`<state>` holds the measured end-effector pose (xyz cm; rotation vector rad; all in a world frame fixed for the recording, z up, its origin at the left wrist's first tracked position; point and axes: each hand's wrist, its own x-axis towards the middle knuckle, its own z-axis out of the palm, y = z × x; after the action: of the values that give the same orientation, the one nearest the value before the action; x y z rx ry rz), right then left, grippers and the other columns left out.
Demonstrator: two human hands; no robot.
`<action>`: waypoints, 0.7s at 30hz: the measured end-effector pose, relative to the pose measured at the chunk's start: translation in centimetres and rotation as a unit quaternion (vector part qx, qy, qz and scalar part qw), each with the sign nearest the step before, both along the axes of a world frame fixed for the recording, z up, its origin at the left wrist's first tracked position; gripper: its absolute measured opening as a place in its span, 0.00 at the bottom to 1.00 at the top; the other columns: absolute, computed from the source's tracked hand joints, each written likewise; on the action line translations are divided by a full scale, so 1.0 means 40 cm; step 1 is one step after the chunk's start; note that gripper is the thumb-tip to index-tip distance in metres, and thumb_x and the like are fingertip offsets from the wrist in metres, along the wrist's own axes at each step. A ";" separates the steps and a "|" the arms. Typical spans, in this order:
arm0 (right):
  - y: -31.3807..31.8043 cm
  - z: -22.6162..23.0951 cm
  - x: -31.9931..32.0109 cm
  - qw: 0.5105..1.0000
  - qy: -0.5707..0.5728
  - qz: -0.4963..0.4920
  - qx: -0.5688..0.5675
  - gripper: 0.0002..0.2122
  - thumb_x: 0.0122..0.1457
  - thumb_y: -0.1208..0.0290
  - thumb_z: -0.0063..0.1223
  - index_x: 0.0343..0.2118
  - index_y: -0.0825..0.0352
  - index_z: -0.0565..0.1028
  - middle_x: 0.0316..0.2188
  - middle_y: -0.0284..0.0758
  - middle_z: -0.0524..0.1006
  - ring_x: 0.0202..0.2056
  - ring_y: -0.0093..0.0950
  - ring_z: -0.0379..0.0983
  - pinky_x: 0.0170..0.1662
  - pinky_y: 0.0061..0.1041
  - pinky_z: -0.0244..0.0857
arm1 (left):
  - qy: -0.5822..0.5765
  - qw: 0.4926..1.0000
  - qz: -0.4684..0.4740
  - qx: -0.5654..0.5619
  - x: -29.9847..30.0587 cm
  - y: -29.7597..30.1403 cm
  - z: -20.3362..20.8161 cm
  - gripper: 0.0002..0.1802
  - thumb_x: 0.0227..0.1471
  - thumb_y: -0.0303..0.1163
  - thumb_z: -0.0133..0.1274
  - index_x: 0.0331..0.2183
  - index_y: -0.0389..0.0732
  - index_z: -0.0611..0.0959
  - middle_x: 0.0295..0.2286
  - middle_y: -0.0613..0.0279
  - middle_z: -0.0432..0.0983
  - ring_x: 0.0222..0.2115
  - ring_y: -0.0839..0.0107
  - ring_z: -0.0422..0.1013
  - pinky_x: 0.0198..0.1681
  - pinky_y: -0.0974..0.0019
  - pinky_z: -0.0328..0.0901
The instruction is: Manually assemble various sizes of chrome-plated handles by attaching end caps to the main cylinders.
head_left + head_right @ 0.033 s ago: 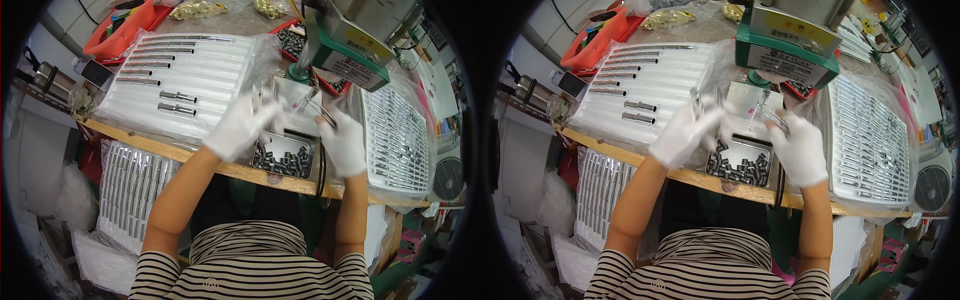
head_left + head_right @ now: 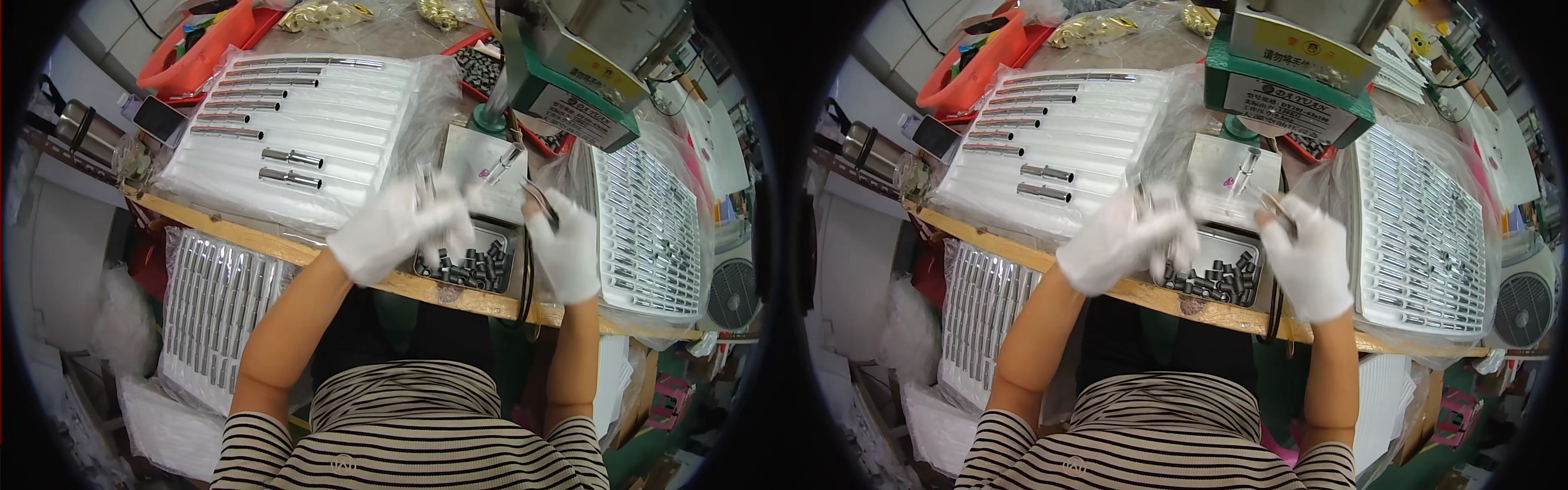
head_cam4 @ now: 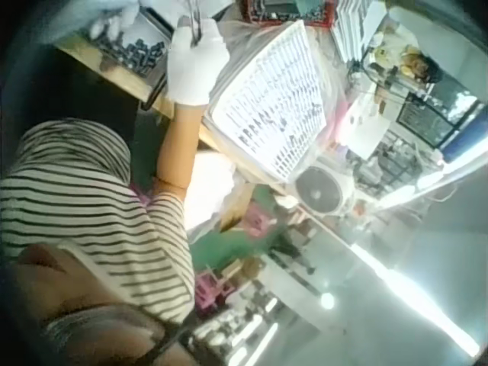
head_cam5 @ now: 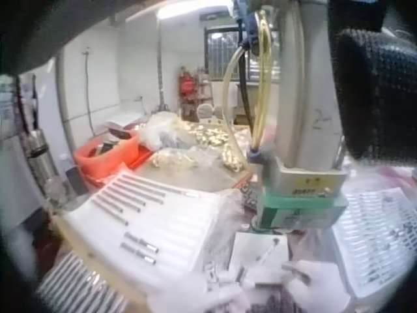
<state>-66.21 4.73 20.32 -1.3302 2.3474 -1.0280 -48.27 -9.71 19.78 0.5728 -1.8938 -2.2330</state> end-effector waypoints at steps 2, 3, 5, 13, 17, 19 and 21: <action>0.057 -0.031 0.041 0.944 -0.288 0.122 -0.109 0.13 0.60 0.68 0.54 0.42 0.72 0.77 0.24 0.23 0.73 0.25 0.14 0.66 0.29 0.18 0.63 | -0.041 0.982 -0.120 0.142 0.041 0.065 -0.003 0.20 0.56 0.36 0.53 0.42 0.28 0.78 0.28 0.54 0.79 0.26 0.68 0.77 0.28 0.70 0.73; 0.070 -0.027 0.072 0.923 -0.335 0.157 -0.103 0.14 0.60 0.65 0.55 0.42 0.71 0.77 0.24 0.25 0.74 0.26 0.15 0.67 0.30 0.19 0.63 | -0.043 0.970 -0.147 0.190 0.054 0.095 -0.018 0.21 0.55 0.36 0.54 0.43 0.27 0.77 0.29 0.53 0.79 0.28 0.67 0.77 0.30 0.69 0.74; 0.089 -0.014 0.102 0.911 -0.334 0.226 -0.083 0.17 0.59 0.58 0.57 0.40 0.71 0.75 0.23 0.29 0.74 0.25 0.18 0.68 0.30 0.21 0.64 | -0.039 0.940 -0.198 0.274 0.074 0.130 -0.042 0.23 0.54 0.35 0.56 0.44 0.25 0.77 0.31 0.50 0.79 0.31 0.64 0.78 0.35 0.67 0.75; 0.121 -0.015 0.163 0.973 -0.020 0.149 -0.175 0.11 0.48 0.71 0.64 0.29 0.65 0.71 0.19 0.32 0.75 0.17 0.24 0.68 0.23 0.21 0.63 | 0.056 0.895 0.080 -0.436 0.107 0.225 -0.029 0.10 0.46 0.24 0.55 0.35 0.40 0.79 0.25 0.59 0.75 0.25 0.62 0.74 0.28 0.66 0.68; 0.108 -0.008 0.137 0.983 -0.063 0.106 -0.136 0.09 0.53 0.77 0.57 0.35 0.65 0.70 0.21 0.33 0.75 0.19 0.26 0.70 0.25 0.20 0.63 | 0.118 0.821 0.138 -0.542 0.128 0.129 -0.040 0.17 0.37 0.18 0.51 0.34 0.40 0.78 0.29 0.60 0.75 0.30 0.61 0.73 0.35 0.62 0.69; 0.100 0.001 0.092 0.998 0.040 0.054 -0.009 0.08 0.56 0.78 0.53 0.37 0.66 0.69 0.23 0.38 0.75 0.22 0.34 0.74 0.26 0.25 0.66 | -0.068 0.824 0.232 -0.513 0.175 0.021 -0.034 0.19 0.39 0.12 0.45 0.34 0.40 0.80 0.30 0.57 0.76 0.32 0.58 0.73 0.39 0.62 0.68; 0.090 -0.032 0.080 0.985 0.136 0.107 0.017 0.07 0.56 0.75 0.53 0.37 0.65 0.69 0.25 0.39 0.75 0.24 0.37 0.75 0.27 0.29 0.68 | -0.107 0.757 0.244 -0.596 0.245 -0.111 -0.048 0.19 0.42 0.12 0.44 0.37 0.37 0.79 0.32 0.52 0.76 0.37 0.54 0.72 0.42 0.58 0.66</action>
<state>-63.00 8.33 19.03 -1.7618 2.3251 -0.7809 -38.46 -14.15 17.88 0.8868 -2.3643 -0.3941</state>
